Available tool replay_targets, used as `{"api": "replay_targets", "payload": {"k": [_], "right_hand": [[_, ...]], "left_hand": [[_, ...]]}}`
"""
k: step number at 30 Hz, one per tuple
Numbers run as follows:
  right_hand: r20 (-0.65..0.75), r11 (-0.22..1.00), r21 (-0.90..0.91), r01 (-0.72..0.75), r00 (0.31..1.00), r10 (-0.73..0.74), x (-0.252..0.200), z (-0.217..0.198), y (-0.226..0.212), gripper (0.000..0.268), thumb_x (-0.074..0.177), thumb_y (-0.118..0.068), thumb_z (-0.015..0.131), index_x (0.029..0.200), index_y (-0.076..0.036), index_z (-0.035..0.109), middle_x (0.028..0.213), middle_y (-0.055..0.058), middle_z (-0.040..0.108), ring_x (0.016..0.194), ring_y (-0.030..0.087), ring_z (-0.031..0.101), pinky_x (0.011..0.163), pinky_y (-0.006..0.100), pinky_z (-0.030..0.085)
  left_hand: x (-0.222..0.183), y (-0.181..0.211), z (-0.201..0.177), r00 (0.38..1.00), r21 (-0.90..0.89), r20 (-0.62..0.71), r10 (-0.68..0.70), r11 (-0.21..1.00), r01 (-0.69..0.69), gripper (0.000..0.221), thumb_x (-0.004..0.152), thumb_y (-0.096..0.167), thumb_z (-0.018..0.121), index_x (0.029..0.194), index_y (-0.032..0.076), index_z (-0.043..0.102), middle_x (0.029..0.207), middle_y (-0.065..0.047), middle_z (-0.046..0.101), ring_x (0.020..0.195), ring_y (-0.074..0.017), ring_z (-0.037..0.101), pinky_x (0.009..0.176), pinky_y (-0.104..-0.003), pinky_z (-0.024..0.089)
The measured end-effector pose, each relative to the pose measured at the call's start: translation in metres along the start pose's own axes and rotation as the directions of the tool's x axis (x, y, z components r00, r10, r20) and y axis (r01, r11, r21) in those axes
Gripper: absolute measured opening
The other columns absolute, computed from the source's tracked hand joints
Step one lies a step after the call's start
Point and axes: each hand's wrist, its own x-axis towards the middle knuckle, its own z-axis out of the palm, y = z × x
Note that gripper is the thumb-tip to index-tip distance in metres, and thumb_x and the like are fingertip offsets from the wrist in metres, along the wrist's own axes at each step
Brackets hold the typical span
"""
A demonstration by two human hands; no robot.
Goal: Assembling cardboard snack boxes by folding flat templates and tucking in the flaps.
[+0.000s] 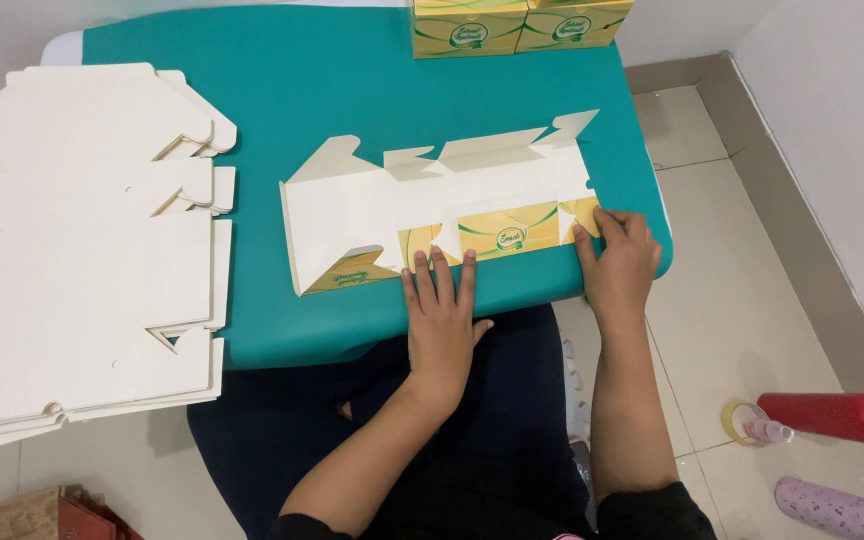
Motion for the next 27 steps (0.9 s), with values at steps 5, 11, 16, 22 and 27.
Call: {"api": "replay_targets", "payload": {"k": [5,11,16,22,27], "right_hand": [[-0.057,0.906,0.422,0.03,0.998,-0.007,-0.001,-0.013,-0.007,0.05,0.099,-0.009,0.054,0.143,0.004,0.035,0.116,0.022,0.052,0.086,0.031,0.055,0.088,0.046,0.032],[-0.099,0.769,0.628,0.116,0.993,-0.069,-0.011,-0.008,-0.009,0.012,0.096,0.002,0.049,0.096,-0.009,0.055,0.093,0.004,0.059,0.096,0.024,0.057,0.093,0.038,0.038],[-0.198,0.829,0.478,0.29,0.955,-0.22,-0.014,-0.022,-0.055,0.016,0.094,-0.003,0.056,0.1,-0.015,0.046,0.111,-0.001,0.057,0.118,0.023,0.043,0.104,0.042,0.026],[-0.128,0.793,0.323,0.517,0.854,-0.504,0.01,-0.012,-0.079,0.042,0.095,-0.003,0.048,0.135,-0.014,0.044,0.135,0.007,0.049,0.139,0.033,0.029,0.111,0.058,-0.007],[-0.039,0.794,0.318,0.519,0.844,-0.536,0.037,0.008,-0.087,0.023,0.092,-0.009,0.052,0.11,-0.022,0.056,0.091,-0.008,0.053,0.097,0.013,0.055,0.11,0.043,0.03]], "left_hand": [[-0.001,-0.017,-0.015,1.0,-0.111,-0.006,0.014,0.994,-0.015,0.102,0.077,0.068,0.056,0.15,0.006,0.023,0.142,-0.027,0.036,0.135,-0.045,0.03,0.11,-0.056,0.022],[0.007,-0.051,-0.008,0.999,-0.292,-0.033,-0.011,0.957,0.001,0.112,0.068,0.079,0.054,0.147,0.003,0.03,0.143,-0.025,0.036,0.138,-0.0433,0.026,0.114,-0.053,0.017],[0.008,-0.075,-0.026,1.0,-0.495,0.026,0.003,0.869,0.01,0.104,0.075,0.076,0.05,0.145,0.002,0.031,0.144,-0.022,0.036,0.14,-0.0383,0.026,0.115,-0.05,0.016],[0.015,-0.087,-0.026,0.998,-0.491,-0.006,-0.057,0.87,0.047,0.092,0.084,0.066,0.051,0.144,-0.001,0.033,0.14,-0.023,0.041,0.137,-0.0393,0.031,0.114,-0.054,0.015],[0.028,-0.089,-0.024,0.989,-0.461,-0.119,-0.087,0.887,0.022,0.074,0.091,0.045,0.056,0.145,0.001,0.033,0.136,-0.022,0.045,0.134,-0.0398,0.035,0.113,-0.058,0.013]]}}
